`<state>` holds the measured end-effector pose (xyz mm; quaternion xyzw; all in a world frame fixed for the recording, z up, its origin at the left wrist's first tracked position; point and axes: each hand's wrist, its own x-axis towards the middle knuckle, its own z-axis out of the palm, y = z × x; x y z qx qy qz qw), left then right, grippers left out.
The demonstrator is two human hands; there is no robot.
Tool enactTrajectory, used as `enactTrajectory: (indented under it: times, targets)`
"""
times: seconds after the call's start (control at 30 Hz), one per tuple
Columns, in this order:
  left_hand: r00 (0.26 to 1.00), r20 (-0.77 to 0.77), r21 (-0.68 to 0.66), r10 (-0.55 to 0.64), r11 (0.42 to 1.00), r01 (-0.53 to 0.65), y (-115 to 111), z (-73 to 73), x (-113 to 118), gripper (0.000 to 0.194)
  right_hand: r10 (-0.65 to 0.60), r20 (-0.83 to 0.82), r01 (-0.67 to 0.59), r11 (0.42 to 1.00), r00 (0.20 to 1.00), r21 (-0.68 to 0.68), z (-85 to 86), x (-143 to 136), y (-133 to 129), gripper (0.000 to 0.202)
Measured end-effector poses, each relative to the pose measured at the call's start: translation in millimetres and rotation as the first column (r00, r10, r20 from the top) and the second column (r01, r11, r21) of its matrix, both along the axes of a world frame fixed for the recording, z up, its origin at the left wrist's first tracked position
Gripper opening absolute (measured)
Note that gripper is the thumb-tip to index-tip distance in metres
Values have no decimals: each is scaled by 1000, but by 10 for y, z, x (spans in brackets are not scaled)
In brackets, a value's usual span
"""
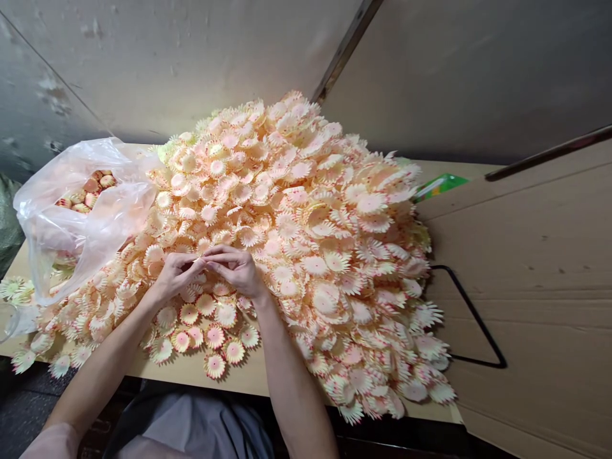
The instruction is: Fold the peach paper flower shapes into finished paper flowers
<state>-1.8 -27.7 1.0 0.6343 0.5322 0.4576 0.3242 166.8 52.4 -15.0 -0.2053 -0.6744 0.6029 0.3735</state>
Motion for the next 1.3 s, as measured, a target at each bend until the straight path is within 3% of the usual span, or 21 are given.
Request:
enactTrajectory:
  times: [0.13,0.4,0.57,0.7,0.9,1.1,1.3]
  targets:
    - [999,37,-15,-20,1000,20,16,5,6,55,-31,21,31,999,999,19,2,5,-8,11]
    - [997,-25,16,75,997,-74,37,-16,15,56,-113,60,103,982,992,157,89,-57,-40,16]
    - [972,41,-2,231,973,-231,40,-64,13,35,-159,63,148,977,985,156,62,-56,-28,13]
    - [952,151,-38,265,964,-262,45,-76,13,30,-189,35,185,977,981,109,13,-63,-31,9]
    - [974,65,-26,217,976,-215,20,11,24,39,-145,7,144,986,989,88,34,-64,-48,24]
    - [970,141,-95,198,978,-186,2,48,31,52,-29,-45,30,999,999,15,16,-65,-34,13]
    - [960,232,-143,158,981,-128,25,33,23,56,-57,22,55,995,998,86,55,-52,-46,13]
